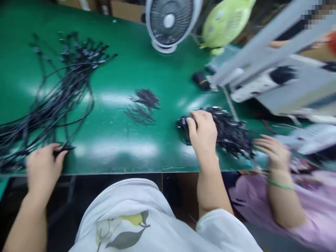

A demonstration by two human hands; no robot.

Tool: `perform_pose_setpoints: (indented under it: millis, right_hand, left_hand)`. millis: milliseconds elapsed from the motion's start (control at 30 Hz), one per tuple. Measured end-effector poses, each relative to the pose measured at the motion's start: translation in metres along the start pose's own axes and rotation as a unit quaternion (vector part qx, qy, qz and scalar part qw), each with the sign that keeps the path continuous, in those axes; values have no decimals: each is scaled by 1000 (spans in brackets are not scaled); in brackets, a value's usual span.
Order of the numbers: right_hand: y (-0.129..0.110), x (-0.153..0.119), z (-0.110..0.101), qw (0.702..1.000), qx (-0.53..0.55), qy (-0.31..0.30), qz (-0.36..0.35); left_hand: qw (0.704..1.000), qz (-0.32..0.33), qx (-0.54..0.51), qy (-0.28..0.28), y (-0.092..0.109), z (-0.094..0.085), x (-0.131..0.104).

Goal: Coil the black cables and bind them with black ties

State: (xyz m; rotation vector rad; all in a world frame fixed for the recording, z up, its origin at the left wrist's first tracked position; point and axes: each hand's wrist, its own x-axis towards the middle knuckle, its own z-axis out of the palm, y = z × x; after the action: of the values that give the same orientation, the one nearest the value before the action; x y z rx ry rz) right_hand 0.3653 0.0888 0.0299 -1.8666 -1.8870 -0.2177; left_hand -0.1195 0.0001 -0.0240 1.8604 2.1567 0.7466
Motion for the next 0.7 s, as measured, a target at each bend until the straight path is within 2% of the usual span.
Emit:
perform_pose_setpoints:
  millis: [67,100,167,300,333,400,433,467,500,533,567,633,700]
  right_hand:
    - [-53,-1,19,984,86,-86,-129]
    - [-81,-3,28,967,112,-130,-191]
    - [-135,-6,41,925,146,-187,-297]
    - [-229,1,65,853,209,-167,-448]
    - [-247,9,73,832,210,-167,-485]
    - [-277,36,90,799,179,-208,-535]
    - [-287,54,97,801,154,-232,-530]
    - [-294,73,101,818,135,-244,-503]
    - [-299,93,102,852,135,-223,-454]
    - [-302,111,100,884,160,-173,-404]
    - [-302,126,94,897,179,-131,-381]
    - [-300,143,76,901,217,-44,-374]
    - [-295,139,59,898,221,-19,-380]
  left_hand:
    - [995,21,94,-20,-2,2,4]
    - [994,31,103,-25,-1,1,6]
    - [998,31,57,-22,8,-4,5]
    - [994,42,-99,-9,39,-21,-7]
    - [991,53,-123,-16,44,-26,-10]
    - [986,46,-157,-37,46,-34,-14]
    - [984,19,-172,-51,43,-36,-16]
    - [980,-18,-184,-70,36,-38,-17]
    - [976,-58,-192,-90,28,-39,-18]
    - [970,-92,-197,-105,19,-39,-20]
    - [966,-116,-204,-112,10,-38,-21]
    - [958,-141,-232,-94,-3,-35,-24]
    - [944,-148,-293,-43,-8,-36,-27]
